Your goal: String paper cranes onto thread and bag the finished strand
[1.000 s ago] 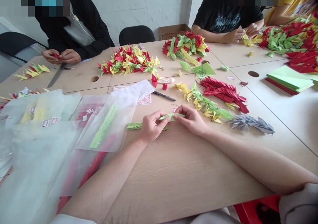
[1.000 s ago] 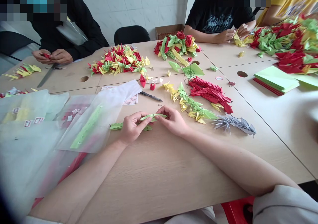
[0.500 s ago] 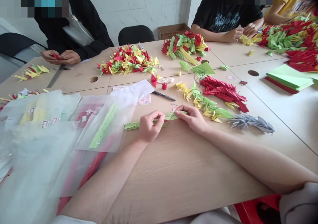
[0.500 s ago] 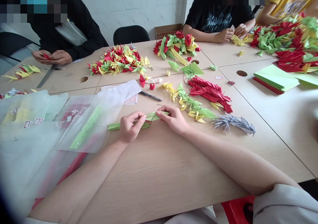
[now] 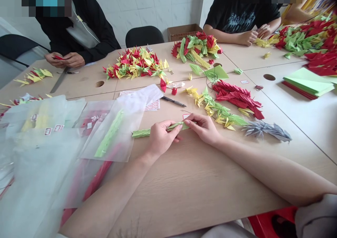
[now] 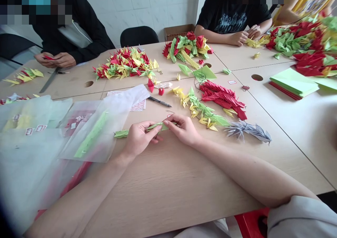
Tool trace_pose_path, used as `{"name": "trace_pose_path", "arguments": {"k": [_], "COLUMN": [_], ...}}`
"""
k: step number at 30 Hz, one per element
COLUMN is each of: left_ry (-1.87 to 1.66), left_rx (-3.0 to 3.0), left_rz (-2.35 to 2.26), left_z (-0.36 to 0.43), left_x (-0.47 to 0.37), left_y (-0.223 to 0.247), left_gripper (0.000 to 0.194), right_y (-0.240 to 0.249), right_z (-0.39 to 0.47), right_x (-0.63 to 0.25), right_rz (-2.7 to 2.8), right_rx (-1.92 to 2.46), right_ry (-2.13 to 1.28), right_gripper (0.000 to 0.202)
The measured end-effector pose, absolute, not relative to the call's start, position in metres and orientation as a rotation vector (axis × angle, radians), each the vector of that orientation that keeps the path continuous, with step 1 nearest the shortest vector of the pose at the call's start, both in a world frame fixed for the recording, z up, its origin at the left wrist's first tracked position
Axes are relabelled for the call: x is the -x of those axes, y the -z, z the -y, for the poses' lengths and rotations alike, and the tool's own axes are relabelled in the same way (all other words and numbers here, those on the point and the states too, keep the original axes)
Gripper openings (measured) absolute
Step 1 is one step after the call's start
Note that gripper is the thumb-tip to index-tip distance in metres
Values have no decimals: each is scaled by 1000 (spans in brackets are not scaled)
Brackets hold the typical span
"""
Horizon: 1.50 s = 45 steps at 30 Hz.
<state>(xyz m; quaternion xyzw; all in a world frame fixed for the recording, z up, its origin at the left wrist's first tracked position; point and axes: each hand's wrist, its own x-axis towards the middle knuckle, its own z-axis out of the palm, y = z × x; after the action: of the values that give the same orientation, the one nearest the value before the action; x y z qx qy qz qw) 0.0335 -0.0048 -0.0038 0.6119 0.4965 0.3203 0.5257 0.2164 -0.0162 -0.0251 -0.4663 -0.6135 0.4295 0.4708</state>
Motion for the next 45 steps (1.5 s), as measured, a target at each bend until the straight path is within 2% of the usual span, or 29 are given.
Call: {"name": "trace_pose_path", "arguments": {"k": [5,10,17,25,34,41,45], "left_ry": [-811,-845,-819,-763,-782,-735,-735], "left_rx": [-1180,-1285,-1347,-1363,-1212,-1091,-1077], "left_rz": [-1068,-1051,-1035,-1040,-934,-946,-927], "left_z": [5,5,4,3,1,-1,-4], "left_x": [-33,-31,-31,-31,-30,-28,-26], "left_y": [13,23,27,28,27,22,26], "left_gripper": [34,32,26,31,28,29,28], "right_y": [27,32,36,33,38,34,30], "right_z": [17,17,17,20,21,18,16], "right_x": [-217,-218,-224,-221,-221,-230,-235], "right_rz": [1623,1894,2232,2299,2039,2189,2307], "right_rx": [1103,1053,1067,1093,1114,876,804], "right_ry": [-974,-569,-22,-30,-210,-78,-121], "right_gripper": [19,11,21,21,14,18,21]}}
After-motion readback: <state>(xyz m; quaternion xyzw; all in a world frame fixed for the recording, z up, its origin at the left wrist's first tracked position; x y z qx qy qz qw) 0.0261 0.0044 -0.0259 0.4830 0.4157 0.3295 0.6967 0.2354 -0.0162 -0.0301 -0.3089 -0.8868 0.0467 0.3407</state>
